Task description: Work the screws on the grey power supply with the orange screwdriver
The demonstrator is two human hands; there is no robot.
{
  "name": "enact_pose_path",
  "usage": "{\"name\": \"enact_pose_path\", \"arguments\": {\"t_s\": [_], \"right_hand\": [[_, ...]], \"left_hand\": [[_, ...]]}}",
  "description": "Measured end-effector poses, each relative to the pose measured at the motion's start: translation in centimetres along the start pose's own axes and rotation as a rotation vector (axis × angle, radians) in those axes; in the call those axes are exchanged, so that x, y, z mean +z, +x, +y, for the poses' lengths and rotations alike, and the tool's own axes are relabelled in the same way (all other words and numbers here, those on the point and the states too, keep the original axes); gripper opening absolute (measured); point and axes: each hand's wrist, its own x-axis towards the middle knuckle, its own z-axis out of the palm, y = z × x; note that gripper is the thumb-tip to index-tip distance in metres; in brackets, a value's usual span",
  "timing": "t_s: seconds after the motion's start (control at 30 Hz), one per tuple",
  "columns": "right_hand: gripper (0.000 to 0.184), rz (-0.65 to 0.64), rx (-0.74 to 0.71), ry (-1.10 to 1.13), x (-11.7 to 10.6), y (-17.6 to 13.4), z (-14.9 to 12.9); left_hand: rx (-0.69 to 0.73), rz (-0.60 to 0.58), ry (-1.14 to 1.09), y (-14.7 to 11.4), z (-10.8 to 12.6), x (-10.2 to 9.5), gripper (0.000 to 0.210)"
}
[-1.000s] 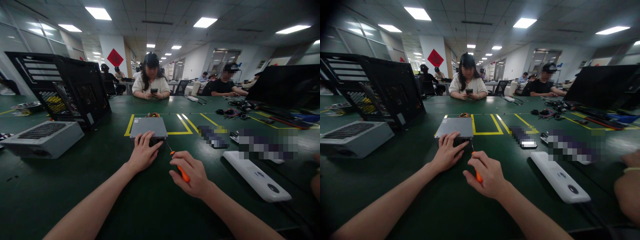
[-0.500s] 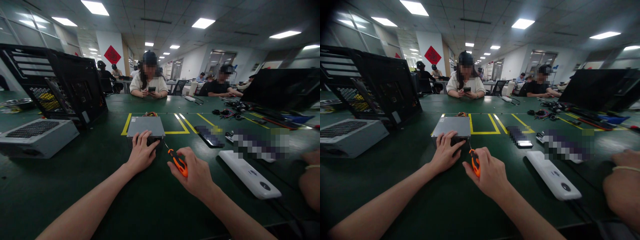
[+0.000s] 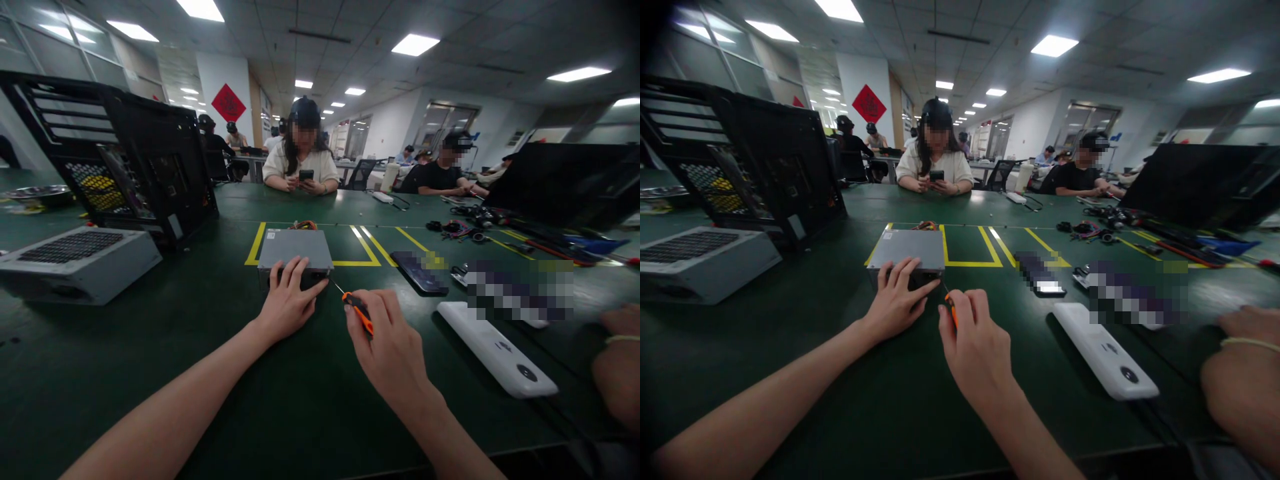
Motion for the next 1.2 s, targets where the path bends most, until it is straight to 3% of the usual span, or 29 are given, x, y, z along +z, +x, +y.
{"name": "enact_pose_path", "arguments": {"t_s": [0.13, 0.23, 0.4, 0.57, 0.77, 0.93, 1.1, 1.2], "right_hand": [[0.016, 0.129, -0.135, 0.005, 0.9, -0.5, 0.2], [0.016, 0.144, -0.186, -0.018, 1.2, -0.8, 0.4], [0.018, 0.149, -0.090, -0.027, 1.4, -1.2, 0.3], [0.020, 0.173, -0.258, -0.048, 1.6, -1.4, 0.0], [0.016, 0.145, -0.126, 0.003, 1.7, -1.3, 0.0], [0.019, 0.200, -0.198, 0.037, 1.9, -1.3, 0.1], [0.012, 0.163, -0.125, 0.063, 1.6, -1.2, 0.1], [0.015, 0.165, -0.156, 0.083, 1.6, -1.2, 0.1]], "left_hand": [[0.004, -0.018, 0.034, 0.0, 0.1, -0.1, 0.042], [0.006, -0.022, 0.039, 0.0, 0.1, -0.2, 0.043], [0.009, -0.021, 0.032, -0.1, 0.1, -0.3, 0.044], [0.001, -0.028, 0.046, 0.0, 0.2, -0.4, 0.042], [-0.002, -0.025, 0.041, -0.1, 0.2, -0.3, 0.044], [0.008, -0.023, 0.034, 0.0, 0.1, -0.3, 0.044], [0.004, -0.013, 0.027, 0.0, 0.2, -0.4, 0.045], [0.003, -0.013, 0.028, 0.0, 0.2, -0.4, 0.045]]}}
